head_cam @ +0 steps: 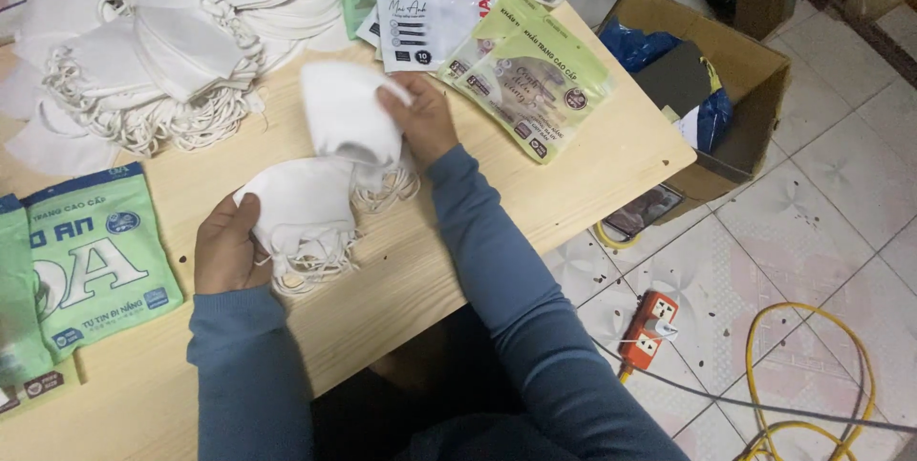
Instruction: Sorting and placing face masks into packaging pouches on a table
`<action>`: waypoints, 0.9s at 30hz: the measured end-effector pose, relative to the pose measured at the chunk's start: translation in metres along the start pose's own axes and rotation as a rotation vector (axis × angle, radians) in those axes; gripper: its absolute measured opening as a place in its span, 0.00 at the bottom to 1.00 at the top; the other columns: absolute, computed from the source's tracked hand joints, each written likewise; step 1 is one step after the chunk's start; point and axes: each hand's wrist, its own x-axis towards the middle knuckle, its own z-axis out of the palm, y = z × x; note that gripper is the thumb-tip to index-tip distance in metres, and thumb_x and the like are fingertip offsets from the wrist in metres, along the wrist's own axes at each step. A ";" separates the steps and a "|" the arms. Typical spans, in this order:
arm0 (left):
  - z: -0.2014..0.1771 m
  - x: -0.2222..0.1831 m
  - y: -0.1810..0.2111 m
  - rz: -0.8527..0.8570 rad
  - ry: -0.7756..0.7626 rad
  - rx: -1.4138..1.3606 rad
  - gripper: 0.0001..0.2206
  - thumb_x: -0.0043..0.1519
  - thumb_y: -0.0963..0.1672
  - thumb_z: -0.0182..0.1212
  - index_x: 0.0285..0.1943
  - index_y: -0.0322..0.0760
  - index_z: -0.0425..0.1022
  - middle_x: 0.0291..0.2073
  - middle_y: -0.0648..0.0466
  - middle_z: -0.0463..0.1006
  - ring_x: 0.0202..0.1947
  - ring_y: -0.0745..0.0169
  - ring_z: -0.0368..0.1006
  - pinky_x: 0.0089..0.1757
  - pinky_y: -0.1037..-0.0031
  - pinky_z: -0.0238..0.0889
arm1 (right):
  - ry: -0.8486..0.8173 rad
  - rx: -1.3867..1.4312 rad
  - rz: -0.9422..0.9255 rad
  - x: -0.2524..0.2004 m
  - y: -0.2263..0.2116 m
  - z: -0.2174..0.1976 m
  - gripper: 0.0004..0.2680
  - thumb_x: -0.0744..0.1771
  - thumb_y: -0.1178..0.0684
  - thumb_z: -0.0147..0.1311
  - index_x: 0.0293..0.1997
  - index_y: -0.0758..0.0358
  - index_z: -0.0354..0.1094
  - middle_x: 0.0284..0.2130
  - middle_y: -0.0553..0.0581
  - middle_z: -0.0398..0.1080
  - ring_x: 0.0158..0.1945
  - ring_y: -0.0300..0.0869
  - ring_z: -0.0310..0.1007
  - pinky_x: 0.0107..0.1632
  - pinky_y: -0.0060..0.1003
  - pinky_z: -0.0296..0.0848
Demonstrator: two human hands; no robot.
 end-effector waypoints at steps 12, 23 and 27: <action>0.032 -0.029 0.032 0.041 -0.099 0.029 0.14 0.74 0.45 0.49 0.65 0.32 0.70 0.39 0.52 0.79 0.39 0.65 0.81 0.41 0.73 0.79 | -0.404 -0.399 -0.047 -0.029 0.074 0.015 0.08 0.63 0.55 0.69 0.43 0.59 0.77 0.35 0.57 0.78 0.47 0.44 0.76 0.56 0.46 0.72; 0.030 -0.021 0.033 -0.136 -0.056 0.065 0.12 0.68 0.48 0.59 0.59 0.46 0.74 0.36 0.62 0.76 0.27 0.74 0.70 0.25 0.76 0.58 | 0.388 -0.294 -0.048 -0.040 -0.049 -0.038 0.09 0.69 0.51 0.42 0.51 0.59 0.63 0.36 0.56 0.76 0.35 0.42 0.78 0.36 0.35 0.80; 0.020 -0.016 0.026 -0.089 -0.057 0.033 0.14 0.65 0.48 0.61 0.58 0.47 0.78 0.32 0.66 0.78 0.24 0.80 0.68 0.23 0.86 0.57 | 1.042 0.014 -0.531 -0.089 -0.185 -0.028 0.30 0.68 0.45 0.47 0.79 0.50 0.33 0.58 0.65 0.67 0.32 0.42 0.71 0.33 0.37 0.74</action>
